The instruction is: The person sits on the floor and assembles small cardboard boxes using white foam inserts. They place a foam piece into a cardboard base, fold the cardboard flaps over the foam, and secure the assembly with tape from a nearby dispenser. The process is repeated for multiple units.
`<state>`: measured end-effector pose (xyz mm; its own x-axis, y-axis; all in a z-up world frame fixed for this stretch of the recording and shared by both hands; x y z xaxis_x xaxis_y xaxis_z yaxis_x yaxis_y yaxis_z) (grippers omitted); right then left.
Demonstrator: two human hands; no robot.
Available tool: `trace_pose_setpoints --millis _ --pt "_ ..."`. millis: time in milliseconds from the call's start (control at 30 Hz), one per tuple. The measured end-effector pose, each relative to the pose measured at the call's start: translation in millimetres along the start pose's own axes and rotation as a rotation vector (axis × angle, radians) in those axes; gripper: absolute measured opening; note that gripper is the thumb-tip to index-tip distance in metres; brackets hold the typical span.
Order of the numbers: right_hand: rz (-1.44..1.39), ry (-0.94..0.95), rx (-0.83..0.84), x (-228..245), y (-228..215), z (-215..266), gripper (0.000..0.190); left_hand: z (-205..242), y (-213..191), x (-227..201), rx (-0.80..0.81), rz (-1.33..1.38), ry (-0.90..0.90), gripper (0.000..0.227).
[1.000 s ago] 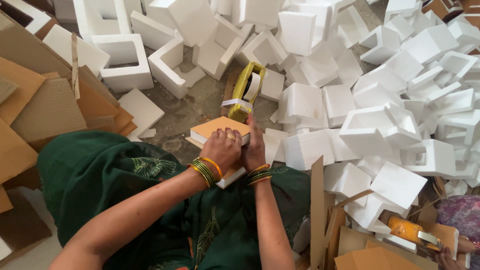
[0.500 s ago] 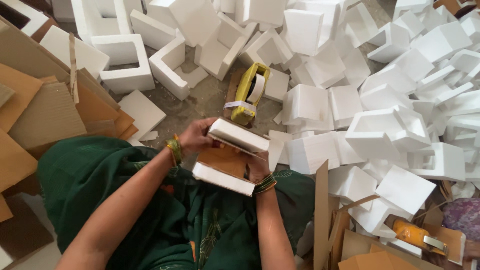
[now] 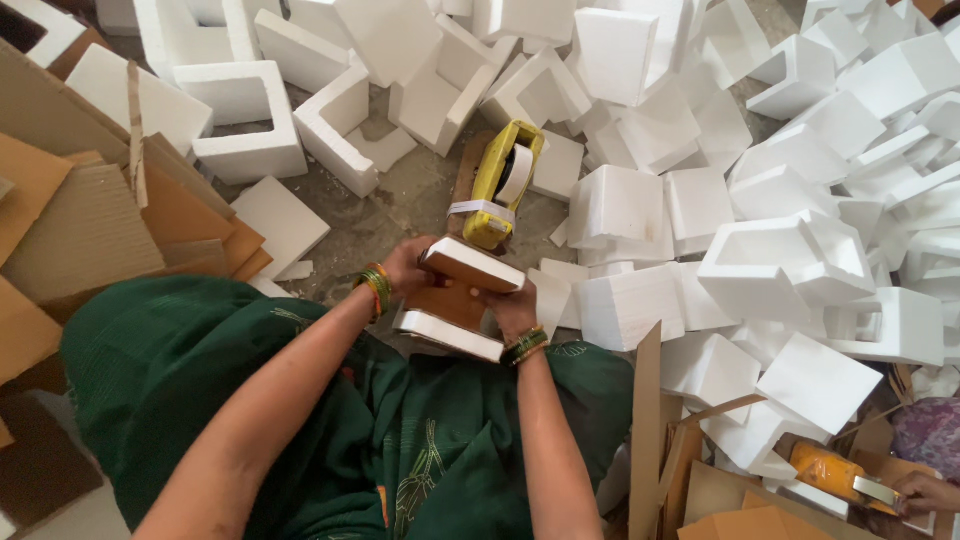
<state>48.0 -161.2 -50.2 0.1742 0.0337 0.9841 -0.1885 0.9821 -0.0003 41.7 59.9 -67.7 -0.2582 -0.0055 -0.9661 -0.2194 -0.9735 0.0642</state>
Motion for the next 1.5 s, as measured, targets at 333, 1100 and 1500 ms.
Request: trace_pose_setpoints --millis 333,1100,1500 --pt "-0.037 0.075 0.048 -78 20 -30 0.042 -44 -2 53 -0.146 -0.025 0.164 0.057" --pt "-0.225 -0.062 0.094 -107 6 -48 0.026 -8 37 -77 -0.359 -1.235 0.312 0.068" --pt "0.004 -0.026 -0.347 52 -3 -67 0.022 21 45 -81 -0.26 -1.334 0.298 0.031"
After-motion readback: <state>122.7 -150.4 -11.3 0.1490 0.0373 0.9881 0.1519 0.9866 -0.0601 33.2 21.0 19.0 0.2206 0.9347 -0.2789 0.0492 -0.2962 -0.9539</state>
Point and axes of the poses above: each hand's wrist, its own z-axis away from the middle knuckle, its own y-axis out of the palm, x = y × z, the point moved 6 cm from there along -z, towards the middle knuckle, and after that the axes turned 9 degrees about -z, right-handed, at the moved point
